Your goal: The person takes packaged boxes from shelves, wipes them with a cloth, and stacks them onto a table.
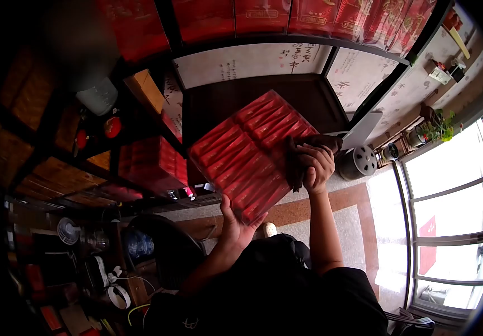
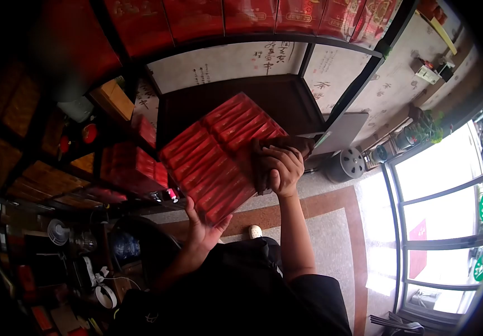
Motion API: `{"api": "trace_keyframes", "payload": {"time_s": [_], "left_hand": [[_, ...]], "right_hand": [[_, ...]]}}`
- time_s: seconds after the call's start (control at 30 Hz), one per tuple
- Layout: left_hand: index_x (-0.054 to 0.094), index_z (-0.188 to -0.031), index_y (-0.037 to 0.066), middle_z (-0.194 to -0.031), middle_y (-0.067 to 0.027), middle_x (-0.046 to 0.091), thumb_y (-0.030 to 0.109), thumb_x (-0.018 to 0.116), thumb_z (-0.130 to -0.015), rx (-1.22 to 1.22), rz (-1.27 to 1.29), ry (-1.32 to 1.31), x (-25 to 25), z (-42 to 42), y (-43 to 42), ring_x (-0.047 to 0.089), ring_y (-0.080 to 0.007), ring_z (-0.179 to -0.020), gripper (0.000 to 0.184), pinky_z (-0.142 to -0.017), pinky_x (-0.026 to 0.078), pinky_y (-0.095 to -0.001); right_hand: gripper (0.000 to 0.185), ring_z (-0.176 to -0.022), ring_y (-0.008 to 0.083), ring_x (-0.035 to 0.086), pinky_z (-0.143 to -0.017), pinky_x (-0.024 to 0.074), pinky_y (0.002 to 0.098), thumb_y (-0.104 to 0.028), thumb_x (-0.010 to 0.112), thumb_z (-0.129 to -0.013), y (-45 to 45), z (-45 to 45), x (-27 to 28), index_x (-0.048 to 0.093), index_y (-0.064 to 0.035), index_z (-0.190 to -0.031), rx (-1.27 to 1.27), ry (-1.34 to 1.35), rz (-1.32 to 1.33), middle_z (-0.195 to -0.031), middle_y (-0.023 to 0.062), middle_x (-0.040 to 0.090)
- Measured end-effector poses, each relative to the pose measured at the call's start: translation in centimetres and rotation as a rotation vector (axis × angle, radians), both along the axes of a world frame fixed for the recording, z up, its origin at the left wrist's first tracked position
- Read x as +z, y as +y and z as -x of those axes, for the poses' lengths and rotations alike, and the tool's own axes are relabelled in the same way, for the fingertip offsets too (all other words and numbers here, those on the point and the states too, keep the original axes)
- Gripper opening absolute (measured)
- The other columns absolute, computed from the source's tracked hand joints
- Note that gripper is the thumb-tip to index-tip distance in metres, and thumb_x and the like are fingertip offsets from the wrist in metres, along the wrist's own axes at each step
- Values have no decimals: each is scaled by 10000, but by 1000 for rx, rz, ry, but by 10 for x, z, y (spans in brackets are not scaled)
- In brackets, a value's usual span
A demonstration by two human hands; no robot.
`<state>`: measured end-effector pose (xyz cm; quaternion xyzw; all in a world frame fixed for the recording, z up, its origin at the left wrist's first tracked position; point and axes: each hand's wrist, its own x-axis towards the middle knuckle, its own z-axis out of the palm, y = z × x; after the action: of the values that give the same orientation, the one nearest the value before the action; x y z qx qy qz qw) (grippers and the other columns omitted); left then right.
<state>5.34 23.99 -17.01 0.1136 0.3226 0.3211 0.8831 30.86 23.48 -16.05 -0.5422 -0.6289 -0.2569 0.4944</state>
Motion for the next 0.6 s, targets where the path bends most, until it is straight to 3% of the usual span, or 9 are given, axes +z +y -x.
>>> {"api": "trace_keyframes", "payload": {"time_s": [0.2,0.37,0.6], "left_hand": [[402,-1419,156,-1356,-64,524,782,550,-789,8,-39,-59,-10,0,-1,587,-240,-1146,901,-855,580,-404],[360,-1459,128,-1415,-83,474,780,489,-831,-13,-100,-83,2,-3,-2,534,-253,-1242,915,-947,536,-431],[343,-1481,117,-1454,-93,443,760,385,-891,-24,-130,-219,6,-12,-5,523,-244,-1251,874,-1024,448,-462]], "right_hand": [[538,-905,275,698,-890,475,419,-351,293,-1025,5,-2,2,684,-68,-789,-65,41,-59,-893,78,730],[525,-898,283,689,-906,459,435,-335,300,-1015,1,24,-1,683,-58,-787,-121,129,-70,-879,82,726],[431,-836,250,695,-831,481,417,-349,409,-956,-13,90,0,671,-97,-725,137,42,-16,-874,67,729]]}}
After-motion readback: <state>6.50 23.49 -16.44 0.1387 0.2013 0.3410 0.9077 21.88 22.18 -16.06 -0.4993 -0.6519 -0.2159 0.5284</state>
